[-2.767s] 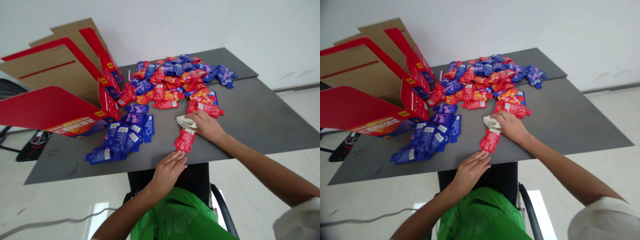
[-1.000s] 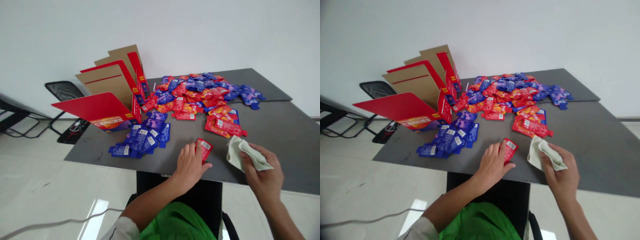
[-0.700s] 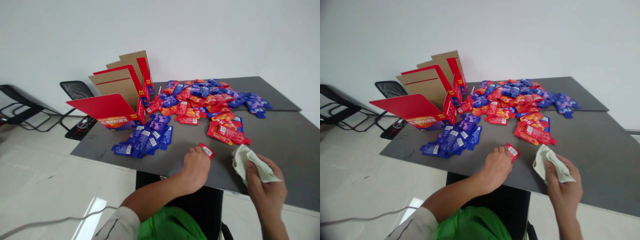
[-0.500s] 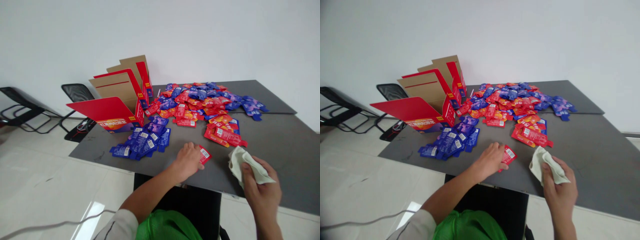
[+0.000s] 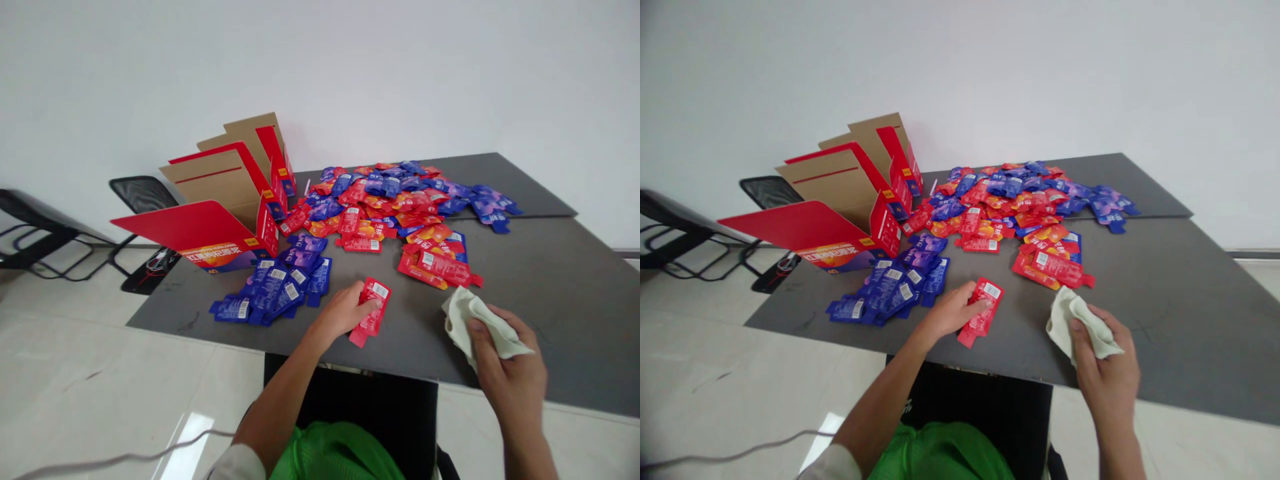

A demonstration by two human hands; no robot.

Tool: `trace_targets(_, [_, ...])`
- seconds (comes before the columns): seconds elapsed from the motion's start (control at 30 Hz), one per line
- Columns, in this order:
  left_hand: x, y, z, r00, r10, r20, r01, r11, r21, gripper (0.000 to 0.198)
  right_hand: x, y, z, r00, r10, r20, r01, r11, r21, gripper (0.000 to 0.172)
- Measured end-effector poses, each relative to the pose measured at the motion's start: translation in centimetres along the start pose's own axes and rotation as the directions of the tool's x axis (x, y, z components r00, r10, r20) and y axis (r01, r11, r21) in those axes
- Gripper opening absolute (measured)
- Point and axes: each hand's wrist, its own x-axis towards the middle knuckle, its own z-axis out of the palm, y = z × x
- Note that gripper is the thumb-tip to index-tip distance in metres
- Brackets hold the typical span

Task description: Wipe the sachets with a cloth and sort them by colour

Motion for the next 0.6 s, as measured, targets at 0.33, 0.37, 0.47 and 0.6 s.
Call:
trace_targets(0.33, [0.8,2.1,3.6,0.995,0.068,-0.075,-0.098,0.827,-0.554,0.035,-1.0,1.6,-0.9,0.998,0.055,-0.024,-0.047,0.966,0.253,0.054])
trace_targets(0.37, [1.1,2.7,4.0,0.996,0.079,-0.036,-0.084,0.771,-0.632,0.037,-0.9,1.9,-1.5,0.996,0.087,-0.003,-0.082,0.952,0.295,0.054])
trace_targets(0.47, [2.3,5.1,4.9,0.989,0.123,0.077,-0.020,0.642,-0.767,0.045,-0.3,2.9,-3.6,0.981,0.099,0.164,-0.161,0.890,0.427,0.055])
trace_targets(0.6, [5.5,10.0,6.2,0.973,0.196,0.122,-0.022,0.606,-0.795,0.038,0.6,3.7,-6.3,0.831,-0.123,0.542,-0.199,0.844,0.498,0.049])
